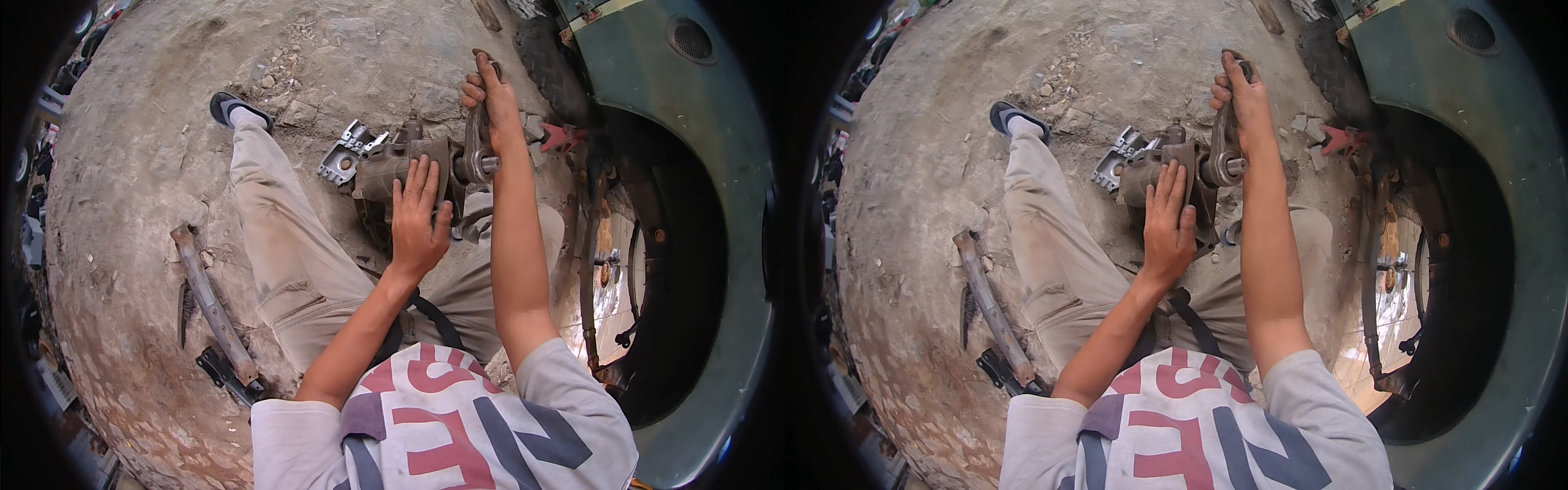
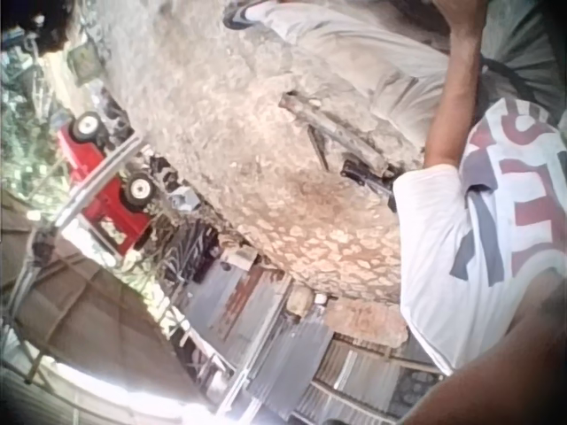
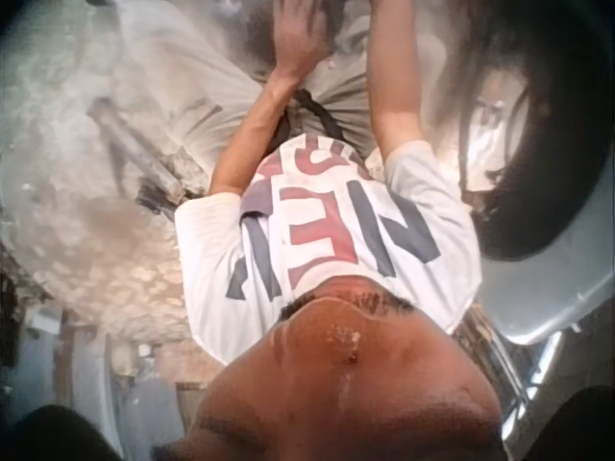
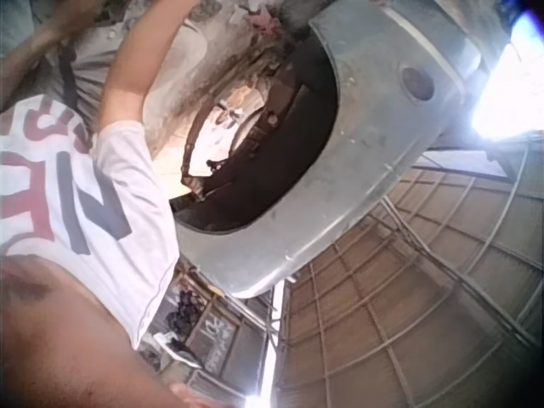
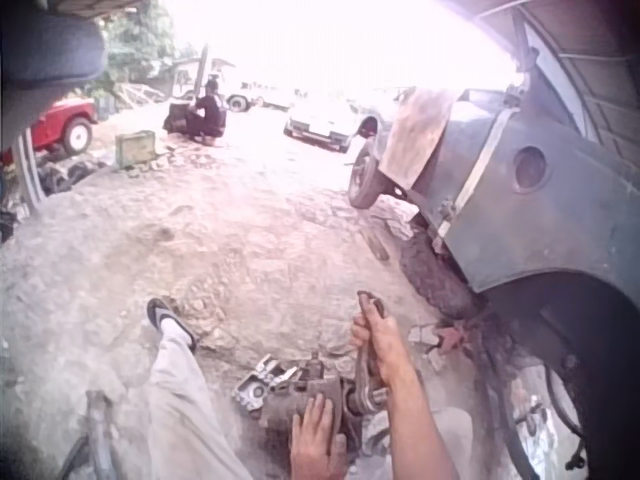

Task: The person sits on the ground and repeatedly rotates a crank attached to a mechanical housing, likely testing or adjusting internal components. The person holds the housing steady with one hand while turning the crank with the other.

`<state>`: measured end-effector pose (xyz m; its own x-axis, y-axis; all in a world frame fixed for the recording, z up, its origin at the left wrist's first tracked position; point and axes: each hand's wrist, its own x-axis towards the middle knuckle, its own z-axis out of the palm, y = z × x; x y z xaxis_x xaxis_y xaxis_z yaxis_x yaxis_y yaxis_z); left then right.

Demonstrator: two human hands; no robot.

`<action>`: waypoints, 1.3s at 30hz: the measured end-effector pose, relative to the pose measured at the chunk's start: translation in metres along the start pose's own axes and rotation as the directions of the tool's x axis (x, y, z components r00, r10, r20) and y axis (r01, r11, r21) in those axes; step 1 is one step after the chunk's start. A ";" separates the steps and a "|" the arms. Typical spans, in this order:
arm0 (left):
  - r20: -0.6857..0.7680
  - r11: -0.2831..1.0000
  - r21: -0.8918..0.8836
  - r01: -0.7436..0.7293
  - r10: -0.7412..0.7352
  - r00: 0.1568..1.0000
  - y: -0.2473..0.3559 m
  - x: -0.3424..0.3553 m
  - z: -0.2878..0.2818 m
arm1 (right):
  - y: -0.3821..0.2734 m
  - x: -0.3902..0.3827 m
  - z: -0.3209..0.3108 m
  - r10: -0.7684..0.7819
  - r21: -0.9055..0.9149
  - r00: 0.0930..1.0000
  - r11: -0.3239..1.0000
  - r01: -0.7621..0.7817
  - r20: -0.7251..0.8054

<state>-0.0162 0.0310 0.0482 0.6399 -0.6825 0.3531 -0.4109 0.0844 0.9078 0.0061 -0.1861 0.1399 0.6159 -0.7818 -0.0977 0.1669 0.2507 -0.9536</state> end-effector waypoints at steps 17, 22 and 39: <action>-0.033 0.997 0.078 0.020 -0.018 0.999 0.000 0.000 0.005 | -0.005 -0.005 0.012 -0.007 -0.036 0.999 0.999 0.005 -0.046; -0.054 0.866 0.149 0.478 -0.475 0.878 -0.069 0.003 -0.007 | -0.006 -0.006 0.015 -0.002 -0.041 0.999 0.999 0.000 -0.054; 0.059 0.994 0.107 -0.010 0.004 0.998 -0.005 0.001 -0.011 | -0.007 -0.009 0.017 0.023 -0.109 0.994 0.993 -0.035 -0.105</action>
<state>-0.0060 0.0381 0.0462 0.5992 -0.7237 0.3425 -0.4844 0.0129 0.8748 0.0122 -0.1713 0.1527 0.5356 -0.8312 -0.1493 0.0606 0.2142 -0.9749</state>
